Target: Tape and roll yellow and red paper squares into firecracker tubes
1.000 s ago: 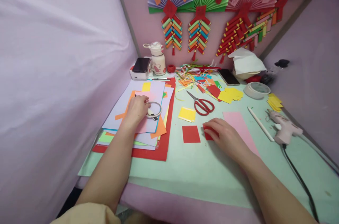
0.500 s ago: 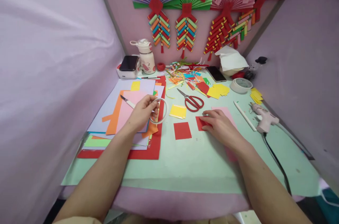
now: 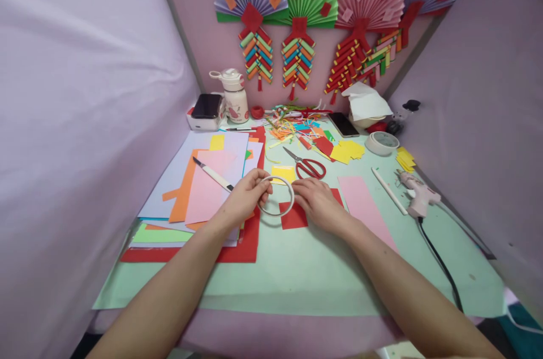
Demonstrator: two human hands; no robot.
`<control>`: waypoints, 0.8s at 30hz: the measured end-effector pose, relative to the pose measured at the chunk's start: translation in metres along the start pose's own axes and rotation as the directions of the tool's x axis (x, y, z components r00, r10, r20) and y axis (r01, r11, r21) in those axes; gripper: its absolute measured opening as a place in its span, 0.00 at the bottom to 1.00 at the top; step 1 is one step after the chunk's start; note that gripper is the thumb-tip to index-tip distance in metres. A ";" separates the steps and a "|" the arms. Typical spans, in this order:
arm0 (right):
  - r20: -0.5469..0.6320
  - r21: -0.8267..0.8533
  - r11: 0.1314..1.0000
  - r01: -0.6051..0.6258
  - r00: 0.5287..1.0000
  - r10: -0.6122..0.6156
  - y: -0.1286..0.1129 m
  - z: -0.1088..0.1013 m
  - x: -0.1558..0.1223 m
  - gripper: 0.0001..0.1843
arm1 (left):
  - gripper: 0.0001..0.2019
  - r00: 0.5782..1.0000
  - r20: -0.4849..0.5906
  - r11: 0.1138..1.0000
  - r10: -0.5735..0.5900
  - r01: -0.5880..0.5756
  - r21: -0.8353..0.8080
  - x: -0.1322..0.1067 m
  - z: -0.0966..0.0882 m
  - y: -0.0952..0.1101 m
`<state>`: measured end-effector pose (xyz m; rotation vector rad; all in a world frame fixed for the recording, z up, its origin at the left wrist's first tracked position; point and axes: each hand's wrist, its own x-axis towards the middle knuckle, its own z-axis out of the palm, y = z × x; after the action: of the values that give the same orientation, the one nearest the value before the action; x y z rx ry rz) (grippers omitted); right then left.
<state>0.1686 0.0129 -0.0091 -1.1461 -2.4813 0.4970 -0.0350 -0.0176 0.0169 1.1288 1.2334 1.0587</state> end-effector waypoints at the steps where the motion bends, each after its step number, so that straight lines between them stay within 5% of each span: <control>1: -0.044 0.039 0.999 -0.019 0.999 0.020 0.000 -0.001 0.000 0.15 | 0.07 1.000 0.008 1.000 0.008 -0.008 0.020 -0.001 0.001 0.001; 5: -0.170 0.334 0.942 -0.022 0.982 0.083 -0.001 -0.008 -0.008 0.14 | 0.06 0.993 0.083 0.992 0.088 -0.095 0.077 -0.006 0.005 0.005; 12: -0.177 0.618 0.785 -0.042 0.965 0.192 -0.001 -0.012 -0.017 0.06 | 0.07 0.970 0.207 0.987 0.127 -0.145 0.071 -0.014 0.016 0.006; 14: -0.076 0.761 0.632 -0.150 0.946 0.315 0.001 -0.013 -0.016 0.07 | 0.08 0.975 0.195 0.991 0.110 -0.122 0.049 -0.013 0.016 0.004; 19: 0.305 0.941 0.007 -0.337 0.860 0.410 0.012 -0.018 -0.014 0.11 | 0.20 0.993 0.103 0.998 0.060 -0.062 0.010 -0.006 0.012 -0.001; 24: 0.404 0.912 -0.230 -0.340 0.843 0.355 0.019 -0.019 -0.013 0.08 | 0.17 0.952 0.146 0.914 0.268 -0.300 0.273 -0.006 0.013 -0.007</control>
<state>0.1974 0.0177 -0.0036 -0.9420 -0.7764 2.0614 -0.0225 -0.0256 0.0113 1.6132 1.1898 1.0347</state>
